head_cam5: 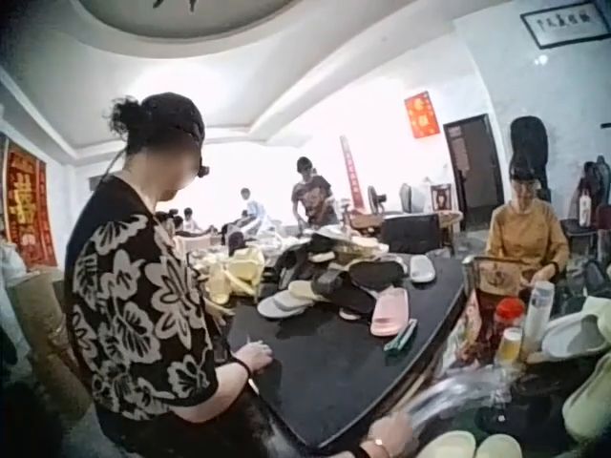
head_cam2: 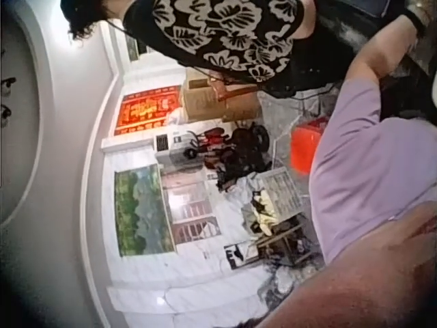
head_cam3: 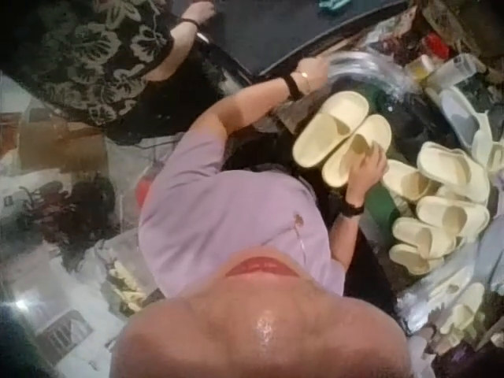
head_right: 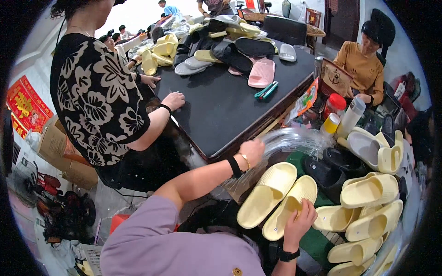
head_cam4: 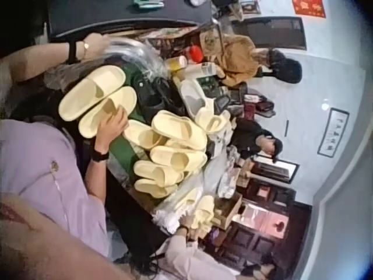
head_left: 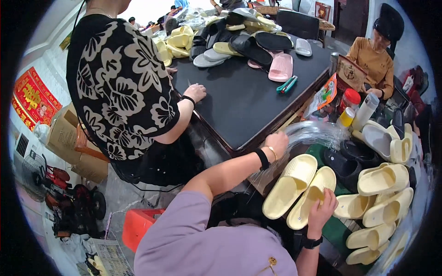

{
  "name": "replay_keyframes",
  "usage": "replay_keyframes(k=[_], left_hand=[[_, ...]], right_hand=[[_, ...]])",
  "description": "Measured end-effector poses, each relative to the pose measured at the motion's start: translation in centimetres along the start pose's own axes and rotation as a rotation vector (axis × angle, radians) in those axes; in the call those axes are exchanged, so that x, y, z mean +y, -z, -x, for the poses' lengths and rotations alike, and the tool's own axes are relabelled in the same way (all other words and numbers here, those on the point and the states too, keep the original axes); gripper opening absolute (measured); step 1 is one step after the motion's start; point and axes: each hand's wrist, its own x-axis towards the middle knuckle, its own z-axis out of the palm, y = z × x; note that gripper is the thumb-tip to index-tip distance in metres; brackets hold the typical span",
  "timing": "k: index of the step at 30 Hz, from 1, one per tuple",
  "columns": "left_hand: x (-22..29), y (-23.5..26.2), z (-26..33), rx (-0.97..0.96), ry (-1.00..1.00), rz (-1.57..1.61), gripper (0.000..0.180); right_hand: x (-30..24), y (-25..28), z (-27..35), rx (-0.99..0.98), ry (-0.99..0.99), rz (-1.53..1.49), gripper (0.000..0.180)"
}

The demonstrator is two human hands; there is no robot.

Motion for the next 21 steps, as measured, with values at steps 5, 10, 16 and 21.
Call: replay_keyframes(k=[5,10,16,21], left_hand=[[0.8,-0.1,0.7,-0.029,0.038,0.032,0.014],[0.2,1.2,0.3,-0.081,0.058,0.152,0.015],[-0.1,0.4,0.2,-0.074,0.106,0.243,0.018],[-0.6,-1.2,-0.5,-0.083,0.098,0.365,0.021]], right_hand=[[0.1,0.0,0.4,0.017,-0.002,-0.018,0.043],[0.1,0.0,0.4,0.013,-0.027,-0.031,0.045],[0.9,-0.4,0.6,0.026,-0.003,-0.032,0.046],[1.5,-0.8,0.6,0.025,-0.013,-0.046,0.046]])
